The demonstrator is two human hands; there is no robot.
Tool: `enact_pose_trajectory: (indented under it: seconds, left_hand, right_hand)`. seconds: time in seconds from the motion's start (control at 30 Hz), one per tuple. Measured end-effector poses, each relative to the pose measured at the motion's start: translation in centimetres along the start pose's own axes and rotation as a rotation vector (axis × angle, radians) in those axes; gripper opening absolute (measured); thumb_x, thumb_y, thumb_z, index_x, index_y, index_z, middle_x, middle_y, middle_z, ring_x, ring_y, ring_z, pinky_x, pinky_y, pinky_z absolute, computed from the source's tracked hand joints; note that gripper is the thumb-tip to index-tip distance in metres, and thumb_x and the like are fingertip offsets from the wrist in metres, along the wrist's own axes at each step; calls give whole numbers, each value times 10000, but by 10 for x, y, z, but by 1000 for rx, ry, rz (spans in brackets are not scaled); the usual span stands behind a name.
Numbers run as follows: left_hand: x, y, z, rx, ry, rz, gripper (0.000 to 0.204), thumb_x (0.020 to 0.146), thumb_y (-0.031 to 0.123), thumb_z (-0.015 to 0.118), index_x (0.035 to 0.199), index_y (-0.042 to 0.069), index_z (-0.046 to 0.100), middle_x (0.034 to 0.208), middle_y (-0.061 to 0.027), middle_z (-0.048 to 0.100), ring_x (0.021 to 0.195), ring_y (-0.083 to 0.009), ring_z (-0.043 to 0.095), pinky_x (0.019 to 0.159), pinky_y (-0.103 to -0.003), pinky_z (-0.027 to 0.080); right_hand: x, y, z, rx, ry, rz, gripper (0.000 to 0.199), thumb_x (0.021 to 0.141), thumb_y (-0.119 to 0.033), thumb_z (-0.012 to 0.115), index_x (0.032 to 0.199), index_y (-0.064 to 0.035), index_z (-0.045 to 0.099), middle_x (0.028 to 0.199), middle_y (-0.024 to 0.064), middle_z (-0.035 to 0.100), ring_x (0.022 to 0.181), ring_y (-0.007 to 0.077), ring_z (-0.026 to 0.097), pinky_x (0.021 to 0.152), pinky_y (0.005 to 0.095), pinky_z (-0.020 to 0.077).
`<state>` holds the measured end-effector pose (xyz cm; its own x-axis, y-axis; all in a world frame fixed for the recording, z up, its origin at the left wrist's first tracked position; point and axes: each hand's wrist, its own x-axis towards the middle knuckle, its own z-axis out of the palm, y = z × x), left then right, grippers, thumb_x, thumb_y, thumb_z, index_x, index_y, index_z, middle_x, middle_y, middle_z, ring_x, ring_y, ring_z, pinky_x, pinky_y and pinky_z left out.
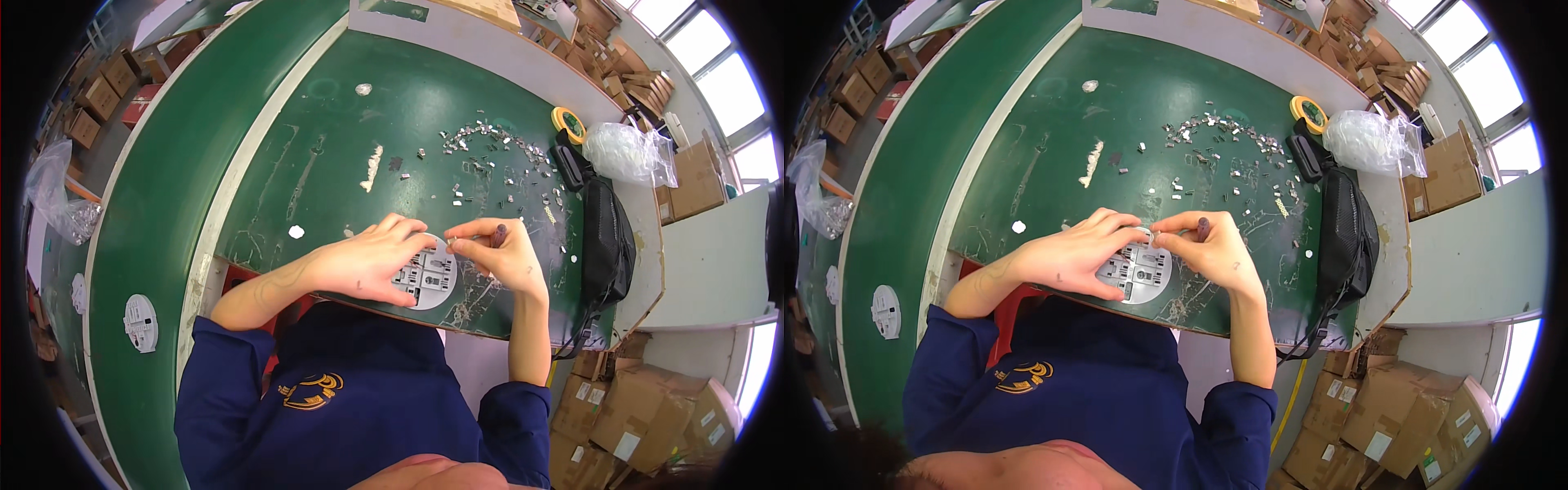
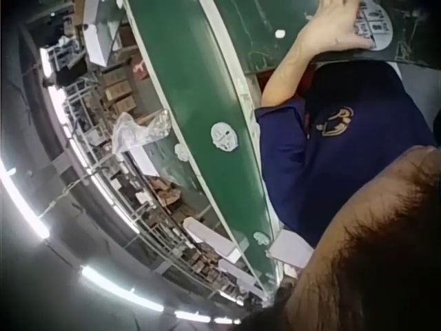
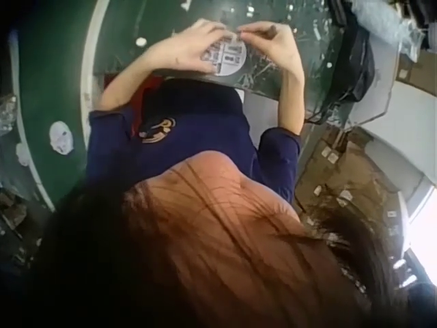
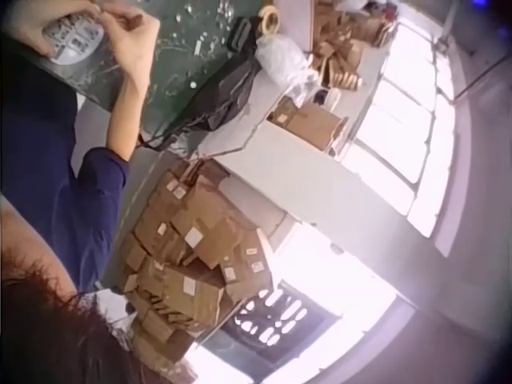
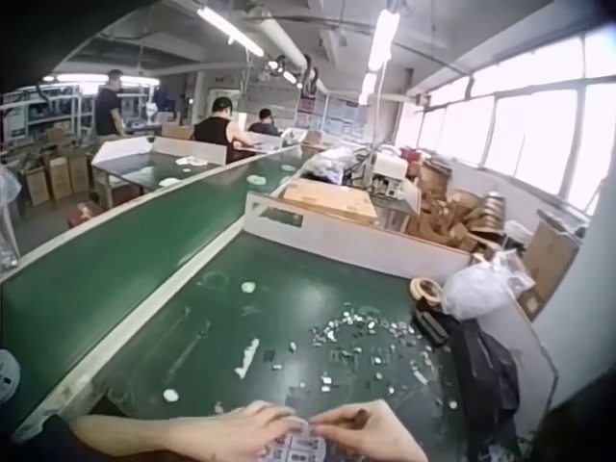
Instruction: Assembling small mechanical components onto a circular base using manual tools at a factory workbench.
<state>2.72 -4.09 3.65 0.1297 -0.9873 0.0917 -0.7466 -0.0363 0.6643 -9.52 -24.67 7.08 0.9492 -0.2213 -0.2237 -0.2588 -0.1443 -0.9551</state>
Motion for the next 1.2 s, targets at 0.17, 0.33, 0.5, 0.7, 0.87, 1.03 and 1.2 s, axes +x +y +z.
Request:
enact_pose_trajectory:
  seconds: [0.17,0.33,0.5,0.7,0.87,1.03,1.2]
  left_hand:
    - [-14,-6,14,-264,291,-115,402,829,193,748,1193,58,646,1304,-101,536,1178,-279,458,1003,-380,419]
    - [-11,-5,24,-332,289,-116,171,859,115,708,1026,87,729,1235,-28,585,1094,-222,470,942,-331,432]
    - [-11,-4,30,-324,349,-102,113,867,114,701,972,87,732,1212,-16,586,1035,-204,468,880,-319,434]
    - [-9,-5,28,-385,346,-151,95,888,117,683,972,80,708,1174,-17,580,1027,-202,466,855,-315,431]
    - [-9,-7,31,-343,353,-117,86,901,124,671,971,82,698,1138,-21,569,1021,-203,465,849,-311,429]
    - [-9,-8,29,-315,318,-82,82,907,129,668,963,74,690,1110,-28,559,1009,-208,463,862,-314,421]
    - [-9,-7,29,-344,313,-107,87,912,130,664,968,67,684,1101,-35,558,997,-211,463,875,-320,416]
  right_hand:
    - [-7,4,8,-108,-33,-65,110,818,-23,749,914,26,726,616,-37,611,497,-14,402,446,189,274]
    - [-14,2,18,-237,-17,-68,58,827,-27,745,860,12,715,602,-64,568,507,-20,356,464,199,234]
    - [-14,12,22,-278,4,-54,43,846,-30,727,871,3,714,665,-55,602,534,-25,378,469,191,257]
    - [-10,19,21,-202,-6,-17,65,861,-30,710,903,19,705,746,-32,644,566,-29,416,480,175,295]
    - [-7,17,21,-186,-21,21,71,871,-19,693,920,31,697,777,-19,664,576,-30,435,486,166,310]
    - [-2,24,21,-181,-31,-13,68,883,-17,675,929,30,694,786,-14,670,567,-31,430,475,167,301]
    - [-4,14,21,-112,-48,54,74,886,-23,675,935,30,691,779,-19,667,558,-33,421,460,173,288]
